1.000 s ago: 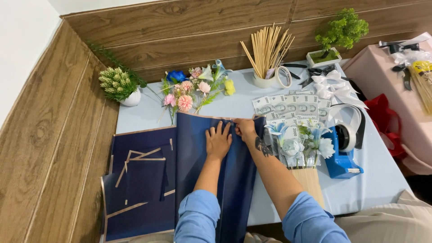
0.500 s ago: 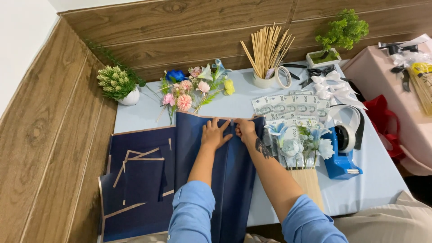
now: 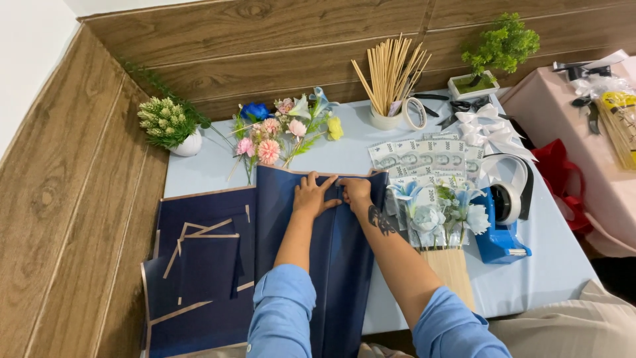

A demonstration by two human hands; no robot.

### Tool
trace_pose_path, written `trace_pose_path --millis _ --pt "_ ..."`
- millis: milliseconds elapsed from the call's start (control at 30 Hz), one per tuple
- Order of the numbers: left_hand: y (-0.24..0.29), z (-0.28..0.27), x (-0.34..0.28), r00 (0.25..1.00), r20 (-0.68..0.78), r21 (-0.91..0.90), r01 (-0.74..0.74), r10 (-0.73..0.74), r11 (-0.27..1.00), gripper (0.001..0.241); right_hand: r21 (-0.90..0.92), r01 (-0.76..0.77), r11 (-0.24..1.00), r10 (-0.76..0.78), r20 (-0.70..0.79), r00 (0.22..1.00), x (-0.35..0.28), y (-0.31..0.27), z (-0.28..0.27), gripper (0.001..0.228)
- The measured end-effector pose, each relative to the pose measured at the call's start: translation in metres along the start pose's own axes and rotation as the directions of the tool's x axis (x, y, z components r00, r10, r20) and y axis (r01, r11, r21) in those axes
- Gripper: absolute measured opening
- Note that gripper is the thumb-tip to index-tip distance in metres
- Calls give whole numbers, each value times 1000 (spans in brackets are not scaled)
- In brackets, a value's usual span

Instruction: The person wraps a bouquet of artificial flowers and banknotes in blue paper. They fold the paper around the bouquet, secure it with tape, and adjust the wrapping to create a neat presentation.

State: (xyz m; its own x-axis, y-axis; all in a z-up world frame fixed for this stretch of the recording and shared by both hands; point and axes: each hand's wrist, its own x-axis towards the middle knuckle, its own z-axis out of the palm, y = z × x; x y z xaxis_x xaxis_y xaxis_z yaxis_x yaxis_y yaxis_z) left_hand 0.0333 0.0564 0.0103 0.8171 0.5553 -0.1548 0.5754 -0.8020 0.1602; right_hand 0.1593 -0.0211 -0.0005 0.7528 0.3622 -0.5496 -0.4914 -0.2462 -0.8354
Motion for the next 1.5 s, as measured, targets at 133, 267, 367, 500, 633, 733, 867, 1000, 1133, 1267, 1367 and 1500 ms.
trace_pose_path --millis 133,267,367,500,633,733,867,1000,1133,1267,1367,1500 --pt "0 -1 1 1000 24 -11 9 -9 1000 79 -61 63 996 -62 13 998 30 23 6 7" --pt "1 0 3 1000 20 0 12 -12 1000 80 -295 165 941 -176 -11 984 63 41 7 7" --pt "2 -4 1 1000 24 -5 18 -18 1000 81 -514 201 834 -210 42 977 12 -1 -3 18" --pt "3 -10 0 998 53 -31 31 -30 999 84 -633 195 749 -199 65 978 -26 -39 -14 42" --pt "4 -14 0 997 72 -41 37 -34 998 86 -648 213 731 -213 81 974 -12 -33 -11 48" --pt "5 -10 -1 996 87 -37 38 -35 999 88 -625 181 760 -192 51 980 -19 -38 -10 44" --pt "16 -19 -13 995 93 23 31 -33 999 85 -571 154 806 -169 28 985 0 -29 -3 39" --pt "36 -35 -37 990 132 103 29 -42 994 59 -561 400 725 -405 123 906 -32 -28 -13 34" --pt "41 -19 -24 977 193 193 55 -93 980 57 -262 736 624 -719 176 672 -166 -50 -85 18" --pt "47 -19 -42 993 93 131 65 -78 989 59 -250 879 406 -910 -25 413 -211 -64 -218 11" --pt "46 -13 -70 995 -60 -72 71 -75 995 63 -466 771 434 -899 -166 405 -177 -66 -330 8" --pt "47 3 -125 989 -121 -198 62 -87 978 63 -700 270 661 -595 -269 757 -123 -65 -441 27"
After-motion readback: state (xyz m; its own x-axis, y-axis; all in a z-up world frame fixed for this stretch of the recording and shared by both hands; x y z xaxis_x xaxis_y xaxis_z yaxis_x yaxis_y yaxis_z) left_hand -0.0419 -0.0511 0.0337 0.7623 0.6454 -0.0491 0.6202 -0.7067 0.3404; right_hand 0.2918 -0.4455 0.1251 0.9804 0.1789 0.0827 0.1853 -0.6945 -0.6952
